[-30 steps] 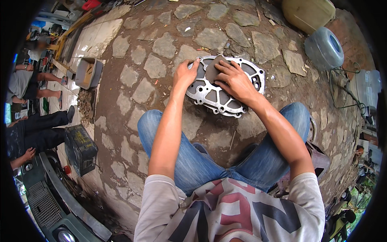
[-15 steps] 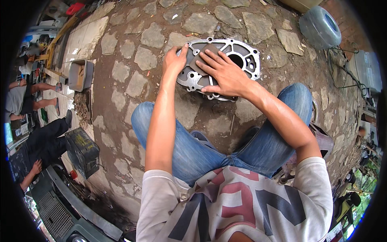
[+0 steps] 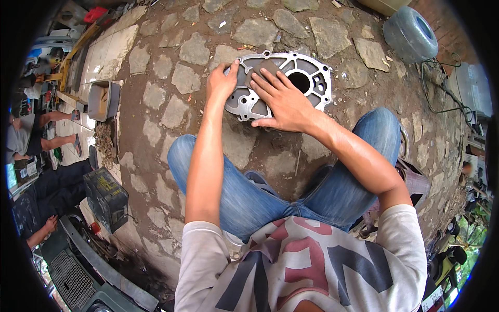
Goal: The person sits on the ground and uses a sanding block to smooth the surface of a metal engine part. They repeatedly rub the sanding block over the flat surfaces and edges of the part.
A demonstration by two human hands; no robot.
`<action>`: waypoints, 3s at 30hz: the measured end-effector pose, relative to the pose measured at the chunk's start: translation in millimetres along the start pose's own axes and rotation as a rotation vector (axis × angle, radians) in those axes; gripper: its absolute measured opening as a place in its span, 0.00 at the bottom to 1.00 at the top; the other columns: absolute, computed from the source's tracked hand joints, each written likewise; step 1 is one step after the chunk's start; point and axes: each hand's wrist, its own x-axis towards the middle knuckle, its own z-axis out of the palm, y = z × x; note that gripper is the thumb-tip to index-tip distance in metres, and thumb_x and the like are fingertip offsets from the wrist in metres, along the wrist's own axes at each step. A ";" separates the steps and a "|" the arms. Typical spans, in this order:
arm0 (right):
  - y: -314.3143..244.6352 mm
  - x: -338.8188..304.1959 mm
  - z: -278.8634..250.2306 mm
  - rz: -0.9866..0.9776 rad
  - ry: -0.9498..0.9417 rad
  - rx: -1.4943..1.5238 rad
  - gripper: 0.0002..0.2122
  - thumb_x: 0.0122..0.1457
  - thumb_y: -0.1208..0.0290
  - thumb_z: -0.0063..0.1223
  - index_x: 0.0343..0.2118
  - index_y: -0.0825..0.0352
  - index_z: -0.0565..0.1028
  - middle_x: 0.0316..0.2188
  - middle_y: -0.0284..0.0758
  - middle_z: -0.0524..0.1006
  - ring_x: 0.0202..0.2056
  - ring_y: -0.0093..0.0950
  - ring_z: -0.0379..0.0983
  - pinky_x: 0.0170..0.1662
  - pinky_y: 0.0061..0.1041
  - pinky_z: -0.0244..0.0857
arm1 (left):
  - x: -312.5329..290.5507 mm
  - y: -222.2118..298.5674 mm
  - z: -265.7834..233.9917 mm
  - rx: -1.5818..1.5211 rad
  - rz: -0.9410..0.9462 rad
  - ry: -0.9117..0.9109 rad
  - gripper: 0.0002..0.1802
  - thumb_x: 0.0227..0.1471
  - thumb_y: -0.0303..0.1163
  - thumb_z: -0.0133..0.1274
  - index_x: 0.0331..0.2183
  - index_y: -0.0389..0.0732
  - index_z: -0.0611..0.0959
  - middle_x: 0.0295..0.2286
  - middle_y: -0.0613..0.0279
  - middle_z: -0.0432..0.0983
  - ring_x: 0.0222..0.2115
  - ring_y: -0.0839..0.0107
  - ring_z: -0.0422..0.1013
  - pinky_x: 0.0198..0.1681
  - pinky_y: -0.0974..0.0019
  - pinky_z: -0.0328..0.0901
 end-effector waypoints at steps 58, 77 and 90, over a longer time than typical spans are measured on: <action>22.5 -4.1 -47.3 0.170 -0.074 0.030 0.29 0.48 0.79 0.60 0.57 0.62 0.75 0.62 0.37 0.71 0.63 0.38 0.65 0.64 0.38 0.62 | 132.6 48.1 -19.6 0.756 0.324 -1.633 0.59 0.47 0.77 0.53 0.62 0.36 0.70 0.58 0.48 0.71 0.57 0.53 0.69 0.60 0.48 0.66; 18.0 23.5 -43.9 0.184 0.040 -0.056 0.26 0.58 0.74 0.51 0.63 0.60 0.69 0.59 0.41 0.73 0.59 0.39 0.70 0.64 0.41 0.61 | 135.2 33.1 -17.0 0.618 0.303 -1.647 0.44 0.55 0.70 0.51 0.58 0.44 0.76 0.52 0.53 0.78 0.49 0.57 0.78 0.61 0.41 0.61; -15.0 19.5 -25.5 0.212 -0.092 -0.085 0.26 0.67 0.62 0.49 0.67 0.59 0.64 0.68 0.41 0.60 0.70 0.42 0.52 0.70 0.46 0.47 | 141.9 28.9 -14.5 0.764 0.650 -1.284 0.73 0.37 0.83 0.54 0.71 0.48 0.48 0.65 0.47 0.59 0.60 0.50 0.66 0.62 0.41 0.61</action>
